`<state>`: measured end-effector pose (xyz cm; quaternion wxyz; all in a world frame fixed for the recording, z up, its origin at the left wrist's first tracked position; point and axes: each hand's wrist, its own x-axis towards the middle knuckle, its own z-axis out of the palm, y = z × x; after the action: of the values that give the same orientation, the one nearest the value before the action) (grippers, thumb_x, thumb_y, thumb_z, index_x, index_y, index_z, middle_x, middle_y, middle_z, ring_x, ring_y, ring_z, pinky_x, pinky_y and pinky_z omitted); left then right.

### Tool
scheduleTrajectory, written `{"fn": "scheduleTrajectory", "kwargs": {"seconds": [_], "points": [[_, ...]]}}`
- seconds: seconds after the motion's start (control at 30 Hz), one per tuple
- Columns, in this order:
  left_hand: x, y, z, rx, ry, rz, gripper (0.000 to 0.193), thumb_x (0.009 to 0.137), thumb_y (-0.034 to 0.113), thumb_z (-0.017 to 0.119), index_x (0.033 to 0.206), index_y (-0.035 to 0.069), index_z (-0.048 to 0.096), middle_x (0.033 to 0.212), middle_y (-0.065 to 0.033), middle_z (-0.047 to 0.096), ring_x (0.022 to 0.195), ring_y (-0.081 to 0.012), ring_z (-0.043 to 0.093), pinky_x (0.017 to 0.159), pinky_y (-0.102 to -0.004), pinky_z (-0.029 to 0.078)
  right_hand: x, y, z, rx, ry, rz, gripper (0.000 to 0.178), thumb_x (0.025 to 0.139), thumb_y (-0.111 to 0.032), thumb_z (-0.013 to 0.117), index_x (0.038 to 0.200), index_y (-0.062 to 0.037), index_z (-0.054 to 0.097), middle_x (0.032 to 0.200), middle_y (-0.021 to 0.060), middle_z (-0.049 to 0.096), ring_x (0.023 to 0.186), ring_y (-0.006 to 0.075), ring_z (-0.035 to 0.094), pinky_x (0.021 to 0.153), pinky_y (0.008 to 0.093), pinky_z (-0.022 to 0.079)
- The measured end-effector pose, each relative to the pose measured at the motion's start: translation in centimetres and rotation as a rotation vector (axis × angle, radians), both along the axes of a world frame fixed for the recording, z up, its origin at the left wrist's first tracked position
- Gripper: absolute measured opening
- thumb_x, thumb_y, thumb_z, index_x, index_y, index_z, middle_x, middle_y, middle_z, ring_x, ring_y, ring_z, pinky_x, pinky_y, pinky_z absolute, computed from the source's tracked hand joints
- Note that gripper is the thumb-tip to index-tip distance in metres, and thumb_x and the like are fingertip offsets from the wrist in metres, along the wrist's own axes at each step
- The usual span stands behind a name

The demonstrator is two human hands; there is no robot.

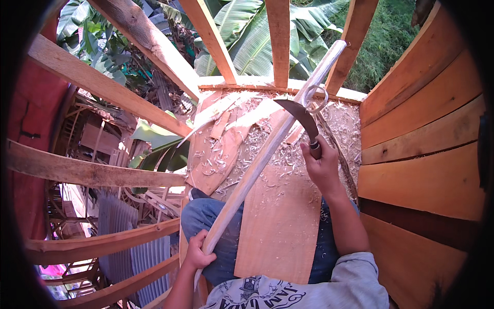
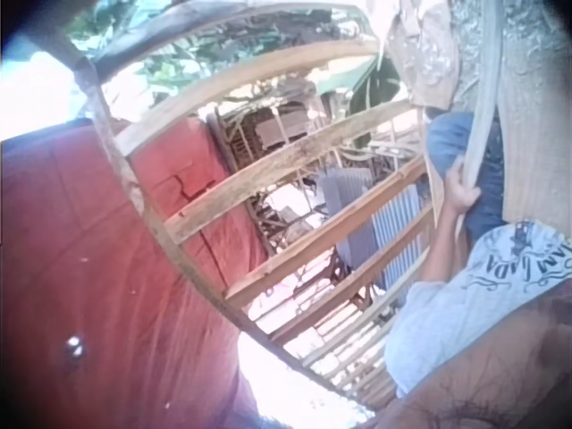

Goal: The person sits cross-legged on a wooden floor and uses a curved knife to shave and shape a long, thin piece of wood. They hold the wood with their left hand and repeatedly scrape the blade along its length to remove thin layers of material.

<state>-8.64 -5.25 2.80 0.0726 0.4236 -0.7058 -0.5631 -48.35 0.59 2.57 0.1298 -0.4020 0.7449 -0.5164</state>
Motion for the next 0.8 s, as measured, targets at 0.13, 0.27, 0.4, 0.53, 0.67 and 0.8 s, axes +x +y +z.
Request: {"fn": "scheduleTrajectory", "kwargs": {"seconds": [0.13,0.27,0.4,0.53,0.67,0.8], "points": [[-0.1,-0.2,0.1,0.040,0.007,0.006,0.037,0.053,0.005,0.062,0.088,0.005,0.051,0.064,0.0046,0.045,0.055,-0.0043,0.041,0.050,-0.0200,0.033,0.4,0.6,0.0,0.054,0.140,0.133,0.015,0.079,-0.007,0.068,0.086,-0.0042,0.056,0.065,0.0167,0.059,0.061,0.0311,0.063,0.050,0.0374,0.046],[0.3,-0.1,0.1,0.064,-0.017,0.038,0.037,0.053,0.008,0.063,0.088,0.002,0.054,0.070,-0.0016,0.050,0.068,-0.0079,0.047,0.064,-0.0223,0.040,3.5,0.7,0.4,0.166,-0.013,0.716,0.015,0.078,-0.012,0.070,0.083,-0.0040,0.058,0.057,0.0144,0.053,0.052,0.0290,0.056,0.050,0.0364,0.041],[0.8,0.0,-0.2,0.075,0.000,0.069,0.037,0.053,0.009,0.064,0.087,0.002,0.054,0.070,-0.0021,0.050,0.066,-0.0086,0.048,0.063,-0.0223,0.040,1.1,-0.4,0.8,0.115,-0.235,0.595,0.014,0.083,-0.013,0.068,0.082,-0.0035,0.058,0.054,-0.0008,0.051,0.048,0.0090,0.049,0.048,0.0278,0.037],[-0.7,0.0,0.5,0.048,-0.069,0.038,0.036,0.052,0.009,0.064,0.086,0.002,0.053,0.069,-0.0024,0.050,0.065,-0.0089,0.047,0.062,-0.0228,0.040,-4.5,0.0,0.6,0.039,-0.488,0.189,0.013,0.084,-0.010,0.068,0.085,-0.0004,0.060,0.066,-0.0062,0.052,0.057,0.0024,0.044,0.049,0.0213,0.033],[0.1,0.0,0.0,0.024,-0.033,-0.001,0.036,0.053,0.008,0.063,0.087,0.003,0.053,0.067,0.0003,0.048,0.062,-0.0075,0.045,0.059,-0.0222,0.037,-1.0,-0.5,-0.1,-0.103,-0.401,-0.007,0.017,0.085,-0.013,0.068,0.080,-0.0008,0.057,0.060,-0.0056,0.047,0.054,0.0031,0.040,0.047,0.0240,0.031],[0.2,-0.1,-0.4,0.034,0.009,-0.016,0.037,0.054,0.006,0.062,0.088,0.006,0.050,0.066,0.0052,0.044,0.057,-0.0041,0.040,0.051,-0.0200,0.032,-1.3,-0.3,-0.2,-0.080,0.019,-0.134,0.017,0.085,-0.012,0.066,0.079,-0.0002,0.056,0.048,0.0000,0.039,0.046,0.0060,0.034,0.043,0.0272,0.028]]}}
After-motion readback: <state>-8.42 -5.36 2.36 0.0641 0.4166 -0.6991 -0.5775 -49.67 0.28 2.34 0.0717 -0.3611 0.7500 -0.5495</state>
